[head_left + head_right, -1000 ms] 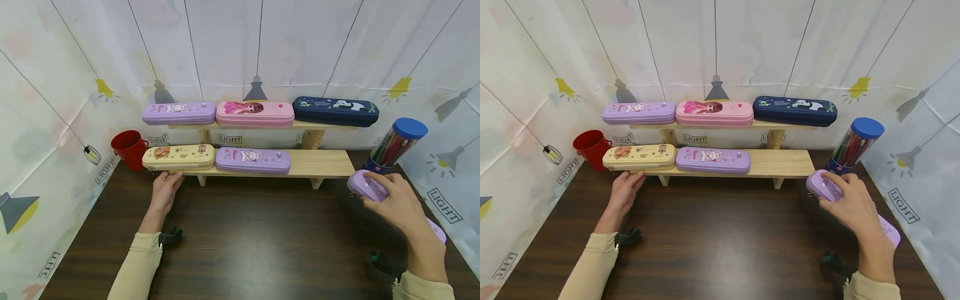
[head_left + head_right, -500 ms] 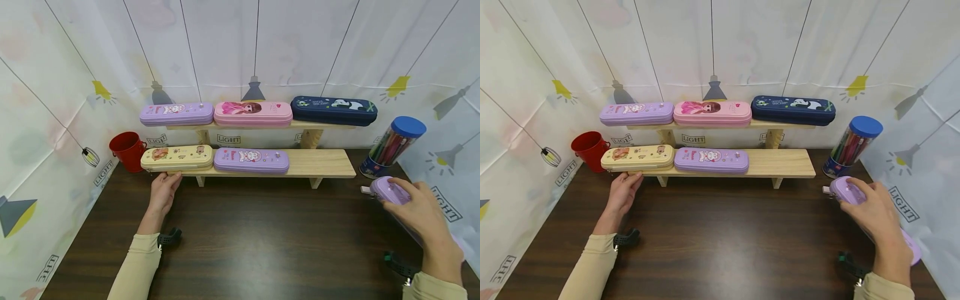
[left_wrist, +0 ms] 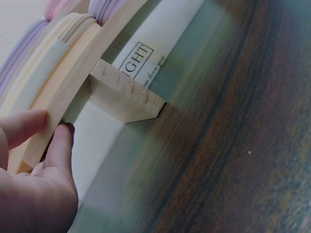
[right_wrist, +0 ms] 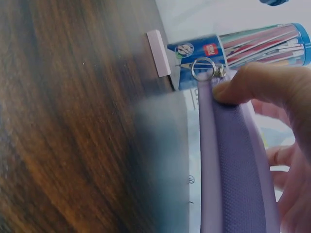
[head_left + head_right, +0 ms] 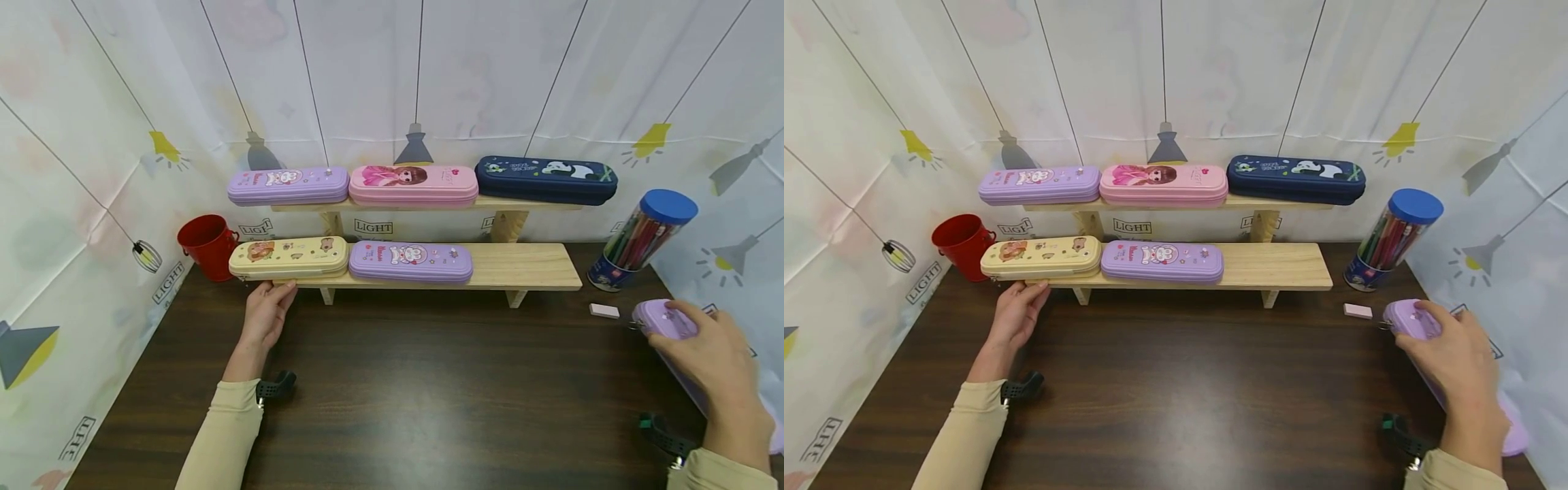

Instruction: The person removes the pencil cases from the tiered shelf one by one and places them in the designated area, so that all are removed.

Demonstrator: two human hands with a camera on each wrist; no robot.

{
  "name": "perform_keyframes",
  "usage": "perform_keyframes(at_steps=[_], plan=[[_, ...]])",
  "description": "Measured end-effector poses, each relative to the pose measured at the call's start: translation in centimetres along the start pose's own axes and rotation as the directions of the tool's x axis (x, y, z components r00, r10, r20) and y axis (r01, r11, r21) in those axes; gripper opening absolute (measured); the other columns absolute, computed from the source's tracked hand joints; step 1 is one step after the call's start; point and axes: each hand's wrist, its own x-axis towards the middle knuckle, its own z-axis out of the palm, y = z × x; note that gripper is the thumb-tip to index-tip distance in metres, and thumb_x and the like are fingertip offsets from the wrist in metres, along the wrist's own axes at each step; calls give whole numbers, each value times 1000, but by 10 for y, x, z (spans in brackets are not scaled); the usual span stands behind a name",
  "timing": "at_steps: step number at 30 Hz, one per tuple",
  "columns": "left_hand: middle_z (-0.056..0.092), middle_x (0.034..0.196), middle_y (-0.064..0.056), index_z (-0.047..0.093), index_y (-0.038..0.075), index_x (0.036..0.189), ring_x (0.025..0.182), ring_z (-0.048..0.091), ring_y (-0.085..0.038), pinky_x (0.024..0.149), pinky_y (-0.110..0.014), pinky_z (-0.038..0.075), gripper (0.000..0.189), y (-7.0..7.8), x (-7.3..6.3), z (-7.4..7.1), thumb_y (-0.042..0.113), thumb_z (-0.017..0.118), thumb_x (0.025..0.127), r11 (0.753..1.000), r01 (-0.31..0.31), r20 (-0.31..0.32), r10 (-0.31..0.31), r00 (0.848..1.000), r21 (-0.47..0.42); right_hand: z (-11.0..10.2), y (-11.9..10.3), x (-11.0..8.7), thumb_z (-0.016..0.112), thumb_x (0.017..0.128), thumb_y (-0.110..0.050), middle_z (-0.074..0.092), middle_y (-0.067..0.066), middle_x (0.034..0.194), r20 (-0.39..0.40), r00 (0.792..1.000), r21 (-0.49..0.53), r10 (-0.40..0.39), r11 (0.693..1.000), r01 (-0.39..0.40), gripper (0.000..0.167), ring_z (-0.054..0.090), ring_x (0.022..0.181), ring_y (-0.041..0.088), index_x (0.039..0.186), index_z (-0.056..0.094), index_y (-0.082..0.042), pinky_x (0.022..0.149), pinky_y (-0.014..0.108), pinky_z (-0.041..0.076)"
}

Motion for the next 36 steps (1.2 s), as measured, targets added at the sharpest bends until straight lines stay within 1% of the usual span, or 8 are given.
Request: perform_keyframes(at_steps=[6,13,21,25,28,30,33,36], plan=[[52,133,-3,28,5,151,112,65,-3,106,-21,49,64,-1,1,0,4,62,97,1000,2,-9,-2,1000,10,2,7,0,69,83,-53,36,40,116,46,998,-26,47,999,-46,82,42,95,55,145,41,-7,58,58,41],[53,131,-2,30,5,150,111,65,-2,105,-21,48,64,-3,0,-2,6,63,96,1000,-7,-14,8,1000,22,6,11,2,65,85,-60,30,45,125,105,992,-51,67,997,-62,86,38,104,60,147,38,-5,64,72,44],[53,130,-2,31,4,148,111,65,-2,106,-22,48,61,-3,1,-1,6,63,96,1000,-16,-8,17,1000,26,2,16,-1,66,84,-63,28,46,122,157,985,-59,73,996,-64,92,37,103,63,145,35,-2,71,73,44],[53,130,-2,30,4,149,112,65,-2,103,-20,50,62,-2,1,0,6,63,97,1000,-14,-5,15,1000,21,0,15,-1,65,85,-64,27,48,124,178,982,-72,68,996,-56,94,36,105,64,146,33,0,77,76,43],[53,130,-2,31,4,148,112,65,-2,101,-18,51,60,-2,2,0,5,62,97,1000,-12,-11,12,1000,17,-3,12,-1,64,86,-64,28,49,128,176,983,-67,59,997,-47,96,35,108,65,149,30,-1,80,78,41],[53,130,-2,32,4,147,112,65,-2,101,-18,51,59,-2,2,0,5,62,97,1000,-11,-15,12,1000,16,-4,7,0,63,86,-64,31,47,132,157,987,-52,37,998,-29,95,36,111,64,151,30,-3,83,79,40],[53,130,-3,32,4,147,112,64,-3,102,-19,51,59,-3,2,-1,5,62,97,1000,-11,-14,11,1000,16,-7,-3,1,64,87,-62,35,44,137,103,994,-25,-30,999,33,92,37,117,63,152,31,-5,86,80,37],[53,130,-3,32,4,147,112,64,-3,102,-20,51,58,-3,2,-1,5,62,97,1000,-12,-10,12,1000,12,-9,-19,4,63,88,-61,34,44,140,82,993,-14,-88,996,89,90,35,121,63,152,32,-5,90,80,33]])
